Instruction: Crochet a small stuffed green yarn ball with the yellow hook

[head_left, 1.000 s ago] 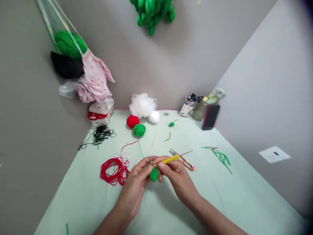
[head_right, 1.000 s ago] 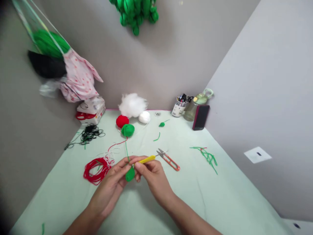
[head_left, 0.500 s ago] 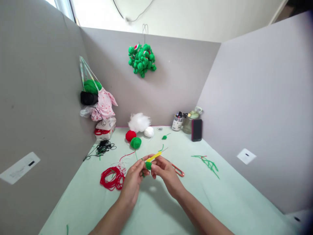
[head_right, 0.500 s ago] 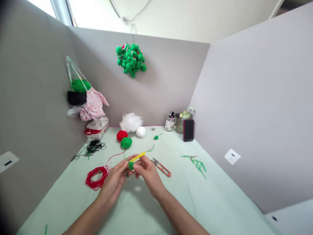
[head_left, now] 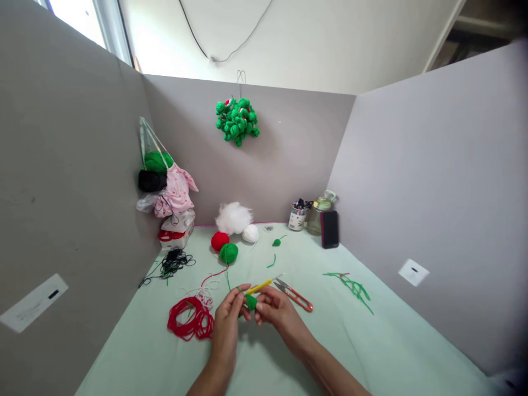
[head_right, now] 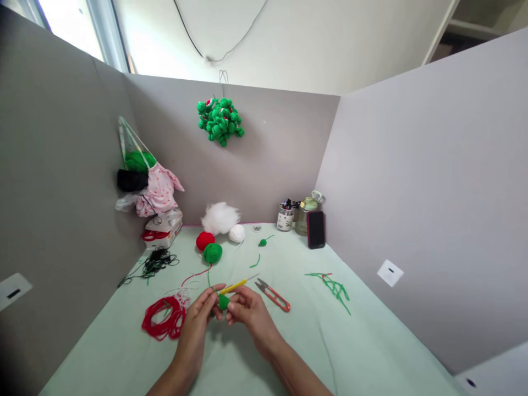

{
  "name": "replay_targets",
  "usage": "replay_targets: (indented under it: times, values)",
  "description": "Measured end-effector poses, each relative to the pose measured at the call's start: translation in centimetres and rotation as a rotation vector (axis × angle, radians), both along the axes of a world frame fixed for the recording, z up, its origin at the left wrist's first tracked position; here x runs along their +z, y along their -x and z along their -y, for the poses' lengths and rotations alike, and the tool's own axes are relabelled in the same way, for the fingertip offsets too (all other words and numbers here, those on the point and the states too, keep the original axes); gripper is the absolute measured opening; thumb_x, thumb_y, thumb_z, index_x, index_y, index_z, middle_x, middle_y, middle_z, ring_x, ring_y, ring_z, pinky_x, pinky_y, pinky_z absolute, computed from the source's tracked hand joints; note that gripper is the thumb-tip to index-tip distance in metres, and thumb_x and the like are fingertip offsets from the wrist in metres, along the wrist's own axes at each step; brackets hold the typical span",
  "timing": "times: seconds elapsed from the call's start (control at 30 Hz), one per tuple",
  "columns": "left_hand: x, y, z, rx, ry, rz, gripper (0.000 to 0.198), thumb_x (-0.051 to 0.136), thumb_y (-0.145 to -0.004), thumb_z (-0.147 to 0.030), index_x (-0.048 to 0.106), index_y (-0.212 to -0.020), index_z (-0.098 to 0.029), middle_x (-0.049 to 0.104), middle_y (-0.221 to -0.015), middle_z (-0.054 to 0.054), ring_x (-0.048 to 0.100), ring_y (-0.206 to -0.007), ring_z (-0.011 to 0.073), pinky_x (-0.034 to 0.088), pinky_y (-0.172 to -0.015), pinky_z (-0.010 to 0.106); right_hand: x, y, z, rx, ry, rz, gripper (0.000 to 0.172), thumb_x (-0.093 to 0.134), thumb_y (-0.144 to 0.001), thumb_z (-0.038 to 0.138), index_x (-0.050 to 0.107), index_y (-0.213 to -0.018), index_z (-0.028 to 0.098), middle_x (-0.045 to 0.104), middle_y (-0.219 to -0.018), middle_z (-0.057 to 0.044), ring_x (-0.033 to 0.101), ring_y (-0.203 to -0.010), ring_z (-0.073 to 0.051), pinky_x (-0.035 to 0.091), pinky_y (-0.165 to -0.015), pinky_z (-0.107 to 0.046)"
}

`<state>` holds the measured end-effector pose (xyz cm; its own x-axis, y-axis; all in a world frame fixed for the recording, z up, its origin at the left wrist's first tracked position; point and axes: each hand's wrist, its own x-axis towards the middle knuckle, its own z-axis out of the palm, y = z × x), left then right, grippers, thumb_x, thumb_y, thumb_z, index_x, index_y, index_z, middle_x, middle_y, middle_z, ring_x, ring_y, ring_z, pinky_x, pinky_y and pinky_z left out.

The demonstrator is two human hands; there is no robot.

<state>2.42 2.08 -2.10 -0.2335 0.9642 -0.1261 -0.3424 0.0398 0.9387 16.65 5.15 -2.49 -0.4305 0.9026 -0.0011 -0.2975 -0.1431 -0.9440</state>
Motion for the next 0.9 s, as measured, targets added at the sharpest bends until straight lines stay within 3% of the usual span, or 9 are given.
replay_targets:
  times: [0.17, 0.3, 0.43, 0.6, 0.8, 0.9]
  values:
    - [-0.3, 0.2, 0.1, -0.006, 0.019, 0.002, 0.039, 0.077, -0.074, -0.050, 0.077, -0.093, -0.016, 0.057, -0.060, -0.003, 0.046, -0.055, 0.0128, 0.036, -0.054, 0.024, -0.6, 0.4, 0.3, 0.051, -0.002, 0.047, 0.044, 0.094, -0.066, 0.045, 0.073, -0.090, 0.015, 0.069, -0.073, -0.001, 0.060, -0.063, -0.013, 0.048, -0.062, -0.025]
    - [-0.2, 0.2, 0.5, -0.037, 0.046, -0.001, 0.029, 0.074, -0.076, -0.042, 0.075, -0.093, -0.019, 0.068, -0.074, 0.001, 0.057, -0.064, 0.0167, 0.040, -0.057, 0.025, -1.3, 1.0, 0.8, 0.028, 0.000, 0.076, 0.049, 0.095, -0.065, 0.048, 0.073, -0.093, 0.015, 0.067, -0.069, 0.000, 0.057, -0.056, -0.012, 0.046, -0.056, -0.025]
    - [0.2, -0.3, 0.7, -0.061, 0.028, -0.017, 0.032, 0.077, -0.074, -0.047, 0.072, -0.091, -0.020, 0.072, -0.082, 0.004, 0.062, -0.067, 0.0200, 0.044, -0.058, 0.027, -1.7, 1.3, 1.0, -0.040, 0.005, 0.080, 0.056, 0.086, -0.074, 0.061, 0.073, -0.103, 0.015, 0.063, -0.064, 0.001, 0.057, -0.054, -0.013, 0.048, -0.055, -0.026]
    - [0.3, -1.0, 0.8, -0.111, -0.008, -0.027, 0.039, 0.075, -0.076, -0.052, 0.069, -0.095, -0.019, 0.072, -0.076, 0.004, 0.059, -0.058, 0.0183, 0.044, -0.055, 0.029, -2.2, 1.2, 0.6, -0.151, -0.002, 0.079, 0.058, 0.078, -0.079, 0.069, 0.075, -0.091, 0.013, 0.057, -0.059, 0.001, 0.053, -0.052, -0.011, 0.044, -0.052, -0.024]
    - [-1.0, -1.3, 0.5, -0.105, -0.005, -0.015, 0.033, 0.077, -0.081, -0.046, 0.070, -0.097, -0.017, 0.071, -0.080, 0.003, 0.064, -0.068, 0.0176, 0.044, -0.059, 0.027, -2.6, 1.0, 0.2, -0.226, -0.058, 0.086, 0.056, 0.083, -0.075, 0.065, 0.078, -0.091, 0.012, 0.062, -0.060, -0.002, 0.053, -0.054, -0.013, 0.044, -0.053, -0.026]
    - [-1.9, -1.5, 0.3, -0.101, 0.017, -0.012, 0.028, 0.072, -0.091, -0.041, 0.069, -0.104, -0.016, 0.069, -0.083, 0.001, 0.062, -0.067, 0.0150, 0.047, -0.060, 0.027, -2.6, 0.9, 0.0, -0.223, -0.067, 0.087, 0.056, 0.083, -0.075, 0.064, 0.079, -0.092, 0.011, 0.064, -0.061, -0.003, 0.054, -0.053, -0.013, 0.044, -0.053, -0.026]
